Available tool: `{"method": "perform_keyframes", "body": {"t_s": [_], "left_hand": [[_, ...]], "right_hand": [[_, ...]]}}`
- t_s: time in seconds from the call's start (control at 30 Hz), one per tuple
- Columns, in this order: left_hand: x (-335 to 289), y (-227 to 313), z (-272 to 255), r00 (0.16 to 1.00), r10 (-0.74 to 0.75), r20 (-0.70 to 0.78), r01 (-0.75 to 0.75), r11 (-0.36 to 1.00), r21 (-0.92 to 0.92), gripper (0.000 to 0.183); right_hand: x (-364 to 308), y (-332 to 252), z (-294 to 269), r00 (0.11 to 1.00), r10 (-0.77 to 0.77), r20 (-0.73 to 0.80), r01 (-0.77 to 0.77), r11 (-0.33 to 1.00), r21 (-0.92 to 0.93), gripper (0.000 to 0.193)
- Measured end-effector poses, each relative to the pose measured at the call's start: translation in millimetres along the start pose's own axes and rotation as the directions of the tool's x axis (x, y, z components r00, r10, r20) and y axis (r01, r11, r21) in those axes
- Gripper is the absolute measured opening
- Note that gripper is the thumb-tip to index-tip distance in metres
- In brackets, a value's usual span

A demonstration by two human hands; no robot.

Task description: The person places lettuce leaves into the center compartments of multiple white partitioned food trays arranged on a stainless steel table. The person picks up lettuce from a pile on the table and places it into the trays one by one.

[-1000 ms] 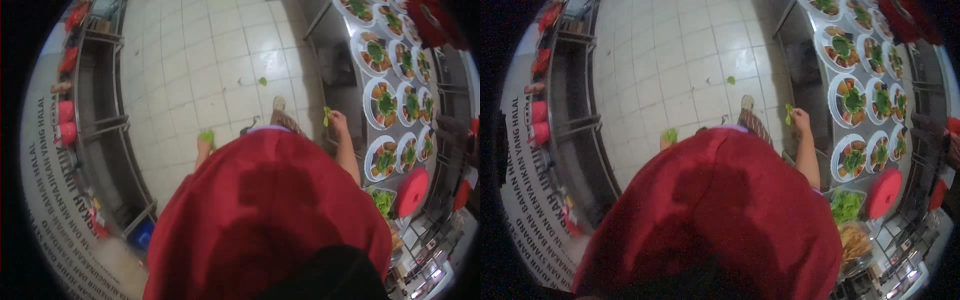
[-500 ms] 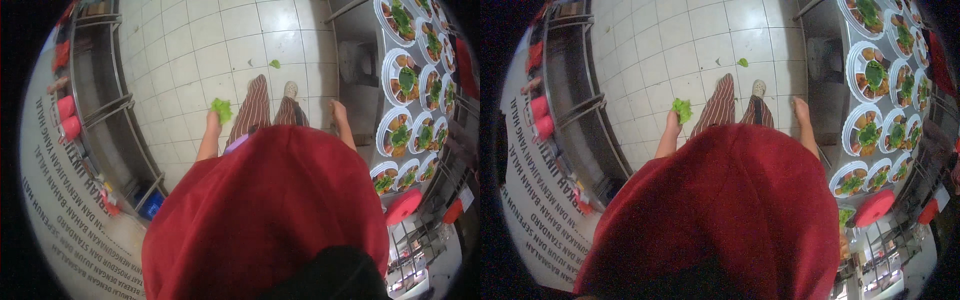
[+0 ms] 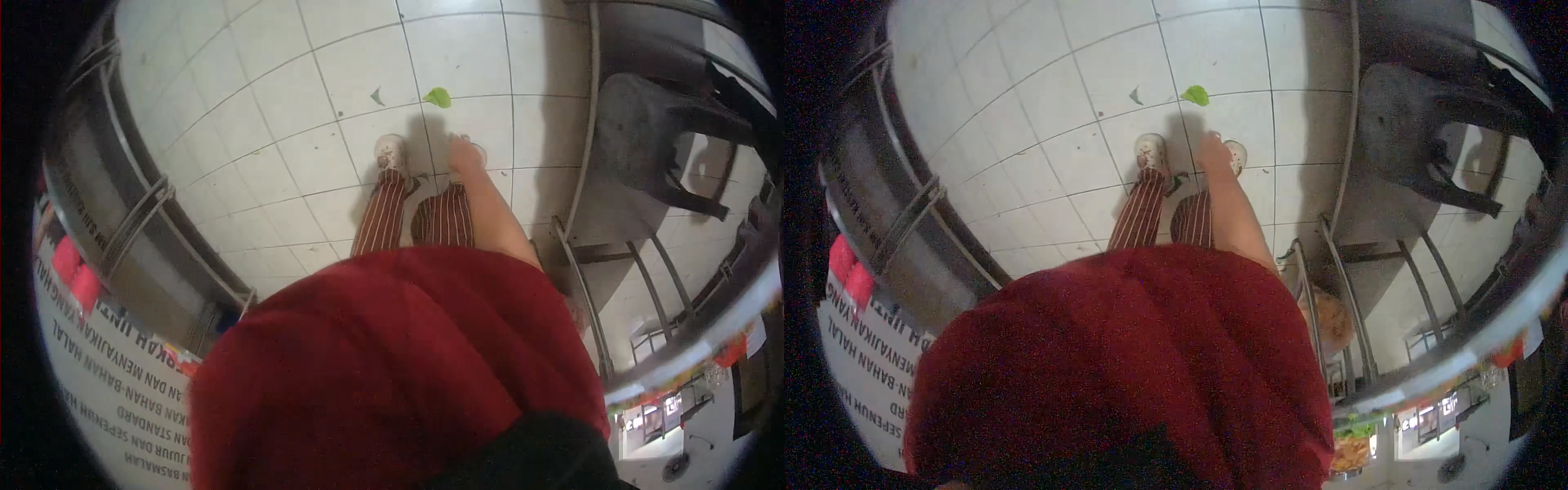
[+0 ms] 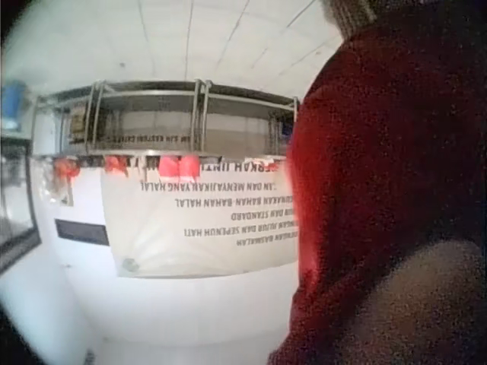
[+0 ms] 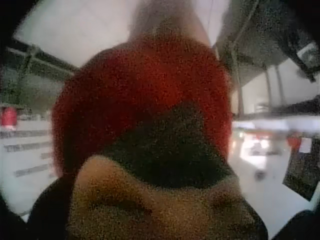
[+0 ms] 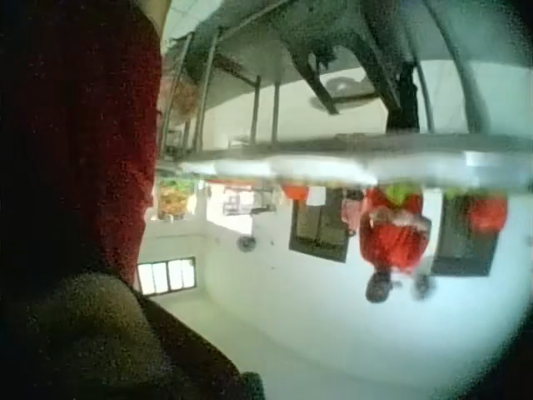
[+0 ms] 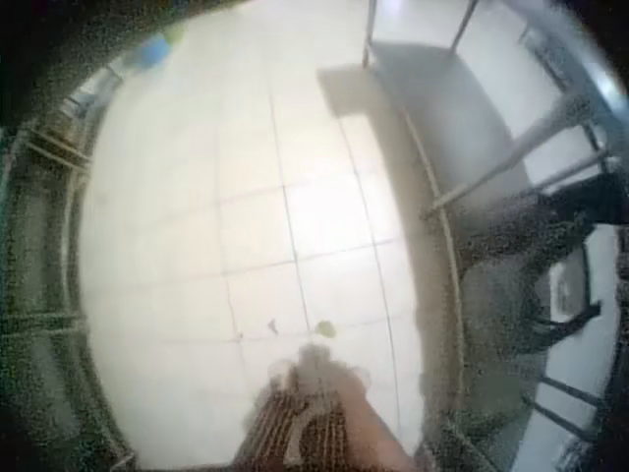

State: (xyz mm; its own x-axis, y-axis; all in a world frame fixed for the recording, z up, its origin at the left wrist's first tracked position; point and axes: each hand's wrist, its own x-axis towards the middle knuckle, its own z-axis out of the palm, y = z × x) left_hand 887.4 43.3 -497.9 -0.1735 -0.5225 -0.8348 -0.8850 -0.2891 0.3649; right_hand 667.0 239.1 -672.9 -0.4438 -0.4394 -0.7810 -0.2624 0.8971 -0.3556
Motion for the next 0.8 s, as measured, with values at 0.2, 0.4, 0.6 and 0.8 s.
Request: {"method": "perform_keyframes", "body": {"t_s": [0.2,0.4,0.6,0.8], "left_hand": [[136,-7,79,0.997,0.053,-0.062,-0.055,0.998,-0.032,0.032],[180,-1,127,0.995,0.096,-0.012,-0.096,0.995,-0.036,0.033],[137,2,120,0.996,0.09,-0.008,-0.091,0.995,-0.036,0.033],[63,46,105,0.982,0.165,0.091,-0.165,0.986,-0.013,0.034]], "right_hand": [[142,-25,40,0.965,0.238,0.112,-0.247,0.965,0.082,0.056],[199,12,111,0.906,0.375,-0.193,-0.317,0.907,0.276,0.044],[90,40,79,0.81,0.566,-0.152,-0.346,0.671,0.656,0.033],[-92,127,129,0.627,0.778,-0.042,-0.315,0.303,0.899,0.033]]}}
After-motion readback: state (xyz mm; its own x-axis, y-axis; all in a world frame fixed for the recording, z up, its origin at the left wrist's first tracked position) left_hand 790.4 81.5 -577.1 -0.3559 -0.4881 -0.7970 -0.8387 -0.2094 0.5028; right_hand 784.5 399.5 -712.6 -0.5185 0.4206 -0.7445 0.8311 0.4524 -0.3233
